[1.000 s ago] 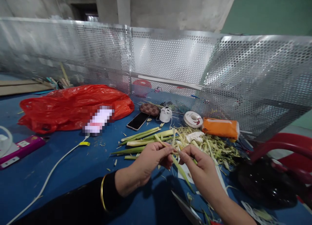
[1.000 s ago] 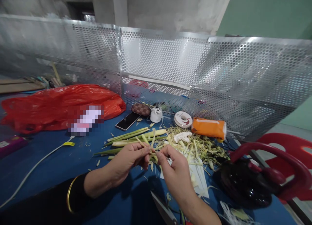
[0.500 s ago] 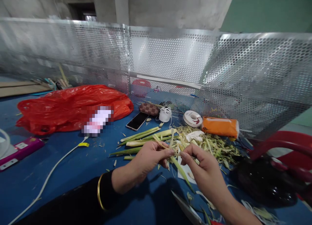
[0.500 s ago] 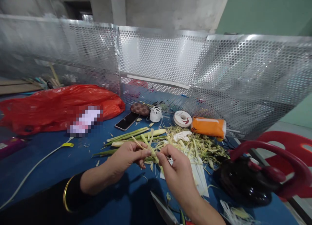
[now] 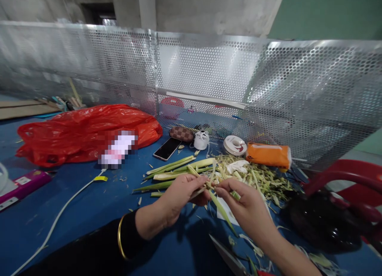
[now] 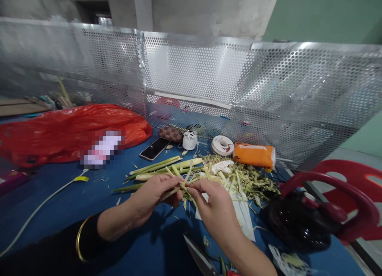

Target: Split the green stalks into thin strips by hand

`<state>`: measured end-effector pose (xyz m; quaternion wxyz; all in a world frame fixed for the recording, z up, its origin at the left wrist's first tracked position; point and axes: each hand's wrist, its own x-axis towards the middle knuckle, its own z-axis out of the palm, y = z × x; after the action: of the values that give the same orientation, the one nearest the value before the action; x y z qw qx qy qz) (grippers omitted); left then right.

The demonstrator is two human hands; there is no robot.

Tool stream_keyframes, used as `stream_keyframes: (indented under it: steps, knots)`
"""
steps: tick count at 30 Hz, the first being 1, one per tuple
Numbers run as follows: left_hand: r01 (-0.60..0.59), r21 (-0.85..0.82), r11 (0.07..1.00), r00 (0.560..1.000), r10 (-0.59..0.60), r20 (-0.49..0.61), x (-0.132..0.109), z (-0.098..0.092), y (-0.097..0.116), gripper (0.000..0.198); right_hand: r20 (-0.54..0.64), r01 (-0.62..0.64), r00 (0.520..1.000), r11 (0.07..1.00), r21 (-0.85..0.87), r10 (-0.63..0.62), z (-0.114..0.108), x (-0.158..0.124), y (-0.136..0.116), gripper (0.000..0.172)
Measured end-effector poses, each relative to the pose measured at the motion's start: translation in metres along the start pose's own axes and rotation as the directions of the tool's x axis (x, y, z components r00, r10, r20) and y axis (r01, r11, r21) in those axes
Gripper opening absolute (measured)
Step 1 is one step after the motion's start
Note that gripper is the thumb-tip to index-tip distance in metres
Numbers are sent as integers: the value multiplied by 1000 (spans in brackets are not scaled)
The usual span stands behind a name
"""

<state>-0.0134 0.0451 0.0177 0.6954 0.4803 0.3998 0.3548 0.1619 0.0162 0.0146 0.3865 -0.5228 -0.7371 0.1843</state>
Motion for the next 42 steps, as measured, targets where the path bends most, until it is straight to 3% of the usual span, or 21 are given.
stream_keyframes:
  steps: [7,9,14,18,22,25,29,31,33,38,42]
  knots:
    - [-25,5,1000,996,25,-91,1,6,-6,30,23,87,996,994,-67,-85,7,-5,-2,24]
    - [-24,3,1000,995,24,-95,2,5,-5,30,48,63,997,997,-37,-61,4,-3,-3,25]
    - [20,59,998,1000,-20,-3,3,-2,-6,34,73,-166,986,956,243,152,0,7,-1,25]
    - [62,136,989,995,-73,74,2,-1,-12,36,83,-195,981,884,424,177,5,10,1,22]
    - [60,158,986,996,-70,59,2,3,-15,32,-15,-141,988,939,315,153,11,5,2,26]
    - [24,172,985,989,-49,142,3,4,-17,29,-70,-116,989,970,211,133,13,2,4,27]
    - [8,173,985,988,-34,148,3,5,-19,25,-28,-130,990,966,226,139,8,5,4,23]
    - [10,173,985,990,-34,139,2,6,-19,22,-59,-94,992,970,226,110,4,8,2,14]
    - [4,212,977,990,-35,140,0,8,-19,19,-65,-36,997,979,202,50,2,8,0,17]
    - [-47,375,926,987,-14,159,-5,14,-18,29,69,-17,998,984,177,5,6,3,-4,10]
    - [-73,389,918,986,8,165,-5,13,-21,25,1,13,1000,990,142,-13,9,1,-5,15]
